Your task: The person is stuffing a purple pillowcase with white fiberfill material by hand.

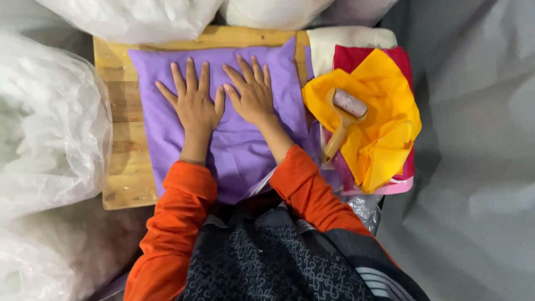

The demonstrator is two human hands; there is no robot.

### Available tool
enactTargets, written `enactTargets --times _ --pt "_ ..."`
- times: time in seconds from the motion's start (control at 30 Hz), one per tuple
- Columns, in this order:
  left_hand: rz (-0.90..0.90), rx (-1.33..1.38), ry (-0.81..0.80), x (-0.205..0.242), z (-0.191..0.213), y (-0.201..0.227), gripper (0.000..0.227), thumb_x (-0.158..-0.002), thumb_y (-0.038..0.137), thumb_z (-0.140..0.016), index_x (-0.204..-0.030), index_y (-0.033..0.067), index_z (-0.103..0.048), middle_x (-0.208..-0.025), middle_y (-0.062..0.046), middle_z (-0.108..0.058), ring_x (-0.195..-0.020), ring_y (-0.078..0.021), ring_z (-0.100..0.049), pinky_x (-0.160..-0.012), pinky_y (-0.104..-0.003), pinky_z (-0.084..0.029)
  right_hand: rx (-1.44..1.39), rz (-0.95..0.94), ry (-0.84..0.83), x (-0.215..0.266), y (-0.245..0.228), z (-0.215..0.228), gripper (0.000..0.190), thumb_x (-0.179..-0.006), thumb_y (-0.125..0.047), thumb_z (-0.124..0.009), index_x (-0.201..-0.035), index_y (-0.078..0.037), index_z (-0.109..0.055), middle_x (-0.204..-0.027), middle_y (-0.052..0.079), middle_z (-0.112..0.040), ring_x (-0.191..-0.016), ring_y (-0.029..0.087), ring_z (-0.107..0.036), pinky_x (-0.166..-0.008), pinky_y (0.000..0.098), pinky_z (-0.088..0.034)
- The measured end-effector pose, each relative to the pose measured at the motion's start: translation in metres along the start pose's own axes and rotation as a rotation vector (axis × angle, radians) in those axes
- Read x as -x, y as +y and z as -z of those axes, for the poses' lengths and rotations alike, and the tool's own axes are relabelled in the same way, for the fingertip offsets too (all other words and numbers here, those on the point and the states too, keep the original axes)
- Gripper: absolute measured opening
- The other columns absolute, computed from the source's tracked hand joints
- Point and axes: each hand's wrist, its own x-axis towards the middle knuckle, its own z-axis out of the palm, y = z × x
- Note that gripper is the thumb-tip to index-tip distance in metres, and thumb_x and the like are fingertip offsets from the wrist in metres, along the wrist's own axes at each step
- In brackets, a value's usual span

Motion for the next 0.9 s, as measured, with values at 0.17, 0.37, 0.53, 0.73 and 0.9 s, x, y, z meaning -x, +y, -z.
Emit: enactTargets --times 0.17,0.37,0.53,0.73,0.9 --pt "0.244 -0.045 -0.127 0.006 0.005 -0.016 0.082 -0.099 0.076 -0.040 -0.158 0.0201 -0.052 -0.166 -0.014 -0.033 -0.151 -0.0442 -0.012 -0.106 -0.083 0.006 -0.034 -0.157 -0.218 -0.007 0.022 0.019 0.058 -0.103 -0.057 -0.039 -0.154 -0.030 -0.046 -0.165 0.006 -0.035 -0.154 0.038 -0.017 -0.122 0.0624 -0.010" --pt "0.464 -0.167 -0.025 -0.018 0.033 -0.026 0.062 -0.107 0.050 -0.037 -0.151 0.0100 -0.055 -0.156 -0.024 -0.045 -0.143 -0.0526 -0.020 -0.107 -0.081 -0.002 -0.109 -0.417 -0.113 -0.029 0.030 0.059 0.054 -0.104 -0.051 -0.034 -0.150 -0.029 -0.050 -0.160 0.006 -0.044 -0.149 0.045 -0.024 -0.111 0.0747 -0.021" --pt "0.112 -0.004 -0.074 0.000 0.007 -0.011 0.067 -0.107 0.055 -0.045 -0.159 0.0124 -0.049 -0.165 -0.018 -0.037 -0.152 -0.0424 -0.023 -0.116 -0.070 -0.001 -0.065 -0.074 0.062 -0.003 -0.007 0.017 0.049 -0.109 -0.041 -0.045 -0.156 -0.029 -0.045 -0.167 0.005 -0.036 -0.157 0.036 -0.027 -0.125 0.0574 -0.027" --pt "0.181 -0.049 0.037 0.005 -0.005 -0.032 0.054 -0.105 0.043 -0.049 -0.145 0.0099 -0.064 -0.152 -0.017 -0.056 -0.144 -0.0438 -0.039 -0.113 -0.071 -0.009 0.009 -0.150 -0.086 0.002 0.018 -0.007 0.054 -0.105 -0.055 -0.042 -0.156 -0.037 -0.043 -0.167 0.002 -0.035 -0.157 0.036 -0.018 -0.123 0.0659 -0.010" --pt "0.450 0.205 0.324 -0.026 0.012 -0.035 0.090 -0.104 0.045 -0.077 -0.168 0.0105 -0.023 -0.171 -0.021 -0.016 -0.160 -0.0415 -0.018 -0.132 -0.060 -0.020 0.023 -0.232 -0.109 0.010 -0.016 0.019 0.055 -0.108 -0.047 -0.049 -0.161 -0.034 -0.038 -0.167 0.014 -0.034 -0.156 0.048 -0.015 -0.114 0.0813 -0.013"
